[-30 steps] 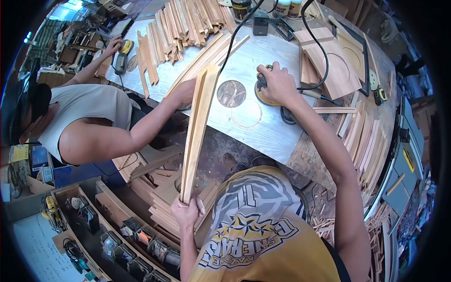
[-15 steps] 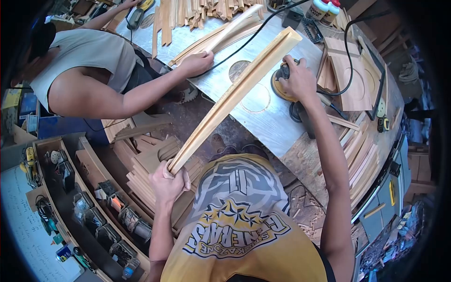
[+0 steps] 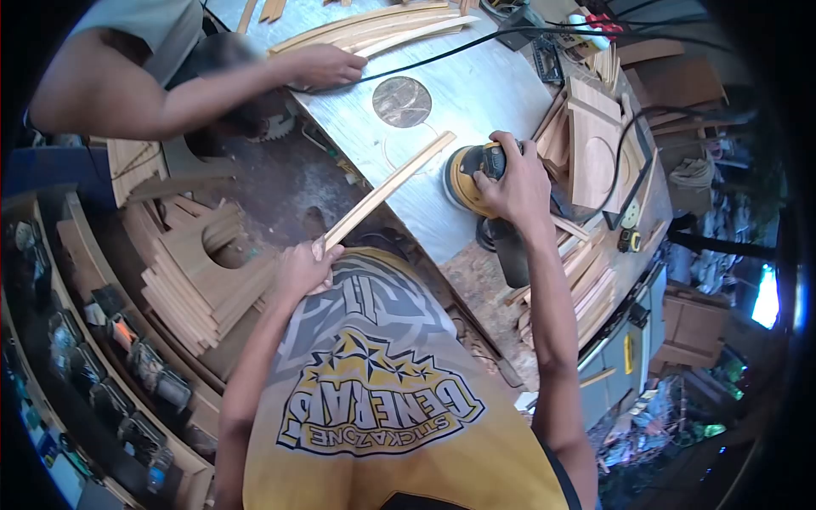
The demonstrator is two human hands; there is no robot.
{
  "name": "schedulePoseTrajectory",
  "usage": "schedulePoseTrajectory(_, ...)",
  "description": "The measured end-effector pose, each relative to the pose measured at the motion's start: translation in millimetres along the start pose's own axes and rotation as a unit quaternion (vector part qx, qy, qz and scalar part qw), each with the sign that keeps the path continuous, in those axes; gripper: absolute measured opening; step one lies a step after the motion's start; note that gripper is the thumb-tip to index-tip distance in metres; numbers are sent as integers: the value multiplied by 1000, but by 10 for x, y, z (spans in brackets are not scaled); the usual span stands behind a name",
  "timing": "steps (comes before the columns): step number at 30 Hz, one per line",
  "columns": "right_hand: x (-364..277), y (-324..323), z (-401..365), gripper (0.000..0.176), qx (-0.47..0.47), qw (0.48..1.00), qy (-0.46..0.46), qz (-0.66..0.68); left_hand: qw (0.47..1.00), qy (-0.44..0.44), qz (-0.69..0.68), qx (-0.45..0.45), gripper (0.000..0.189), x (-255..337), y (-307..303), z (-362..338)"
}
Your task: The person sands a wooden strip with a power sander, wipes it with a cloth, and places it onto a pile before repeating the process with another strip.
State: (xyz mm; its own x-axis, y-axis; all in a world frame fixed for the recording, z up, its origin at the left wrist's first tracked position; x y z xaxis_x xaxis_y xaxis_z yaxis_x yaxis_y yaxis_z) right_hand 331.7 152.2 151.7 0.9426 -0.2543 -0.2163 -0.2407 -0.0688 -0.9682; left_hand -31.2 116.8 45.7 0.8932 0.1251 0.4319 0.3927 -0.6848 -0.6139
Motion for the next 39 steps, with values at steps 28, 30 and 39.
schedulePoseTrajectory(28,-824,294,-218,53,-116,978,-161,-70,985,-58,-27,157,78,-174,338,346)
schedulePoseTrajectory(30,-776,305,-245,54,-139,978,-137,-71,991,-58,-47,114,78,-134,316,276)
schedulePoseTrajectory(39,-785,127,-327,55,-61,989,-128,-33,995,-80,-38,44,72,-221,410,415)
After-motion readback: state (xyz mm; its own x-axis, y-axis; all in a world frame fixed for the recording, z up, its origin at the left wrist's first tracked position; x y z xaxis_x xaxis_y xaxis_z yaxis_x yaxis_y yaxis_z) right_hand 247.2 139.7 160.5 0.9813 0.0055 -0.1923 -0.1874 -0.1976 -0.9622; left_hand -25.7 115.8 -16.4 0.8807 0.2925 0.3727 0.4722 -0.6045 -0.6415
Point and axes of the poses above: each hand's wrist, its own z-axis towards the middle knuckle, its own y-axis out of the palm, x = y × z, the point moved 2 cm from there along z, towards the middle knuckle, and after that the axes turned 2 degrees about -x, right-handed, at the moved point
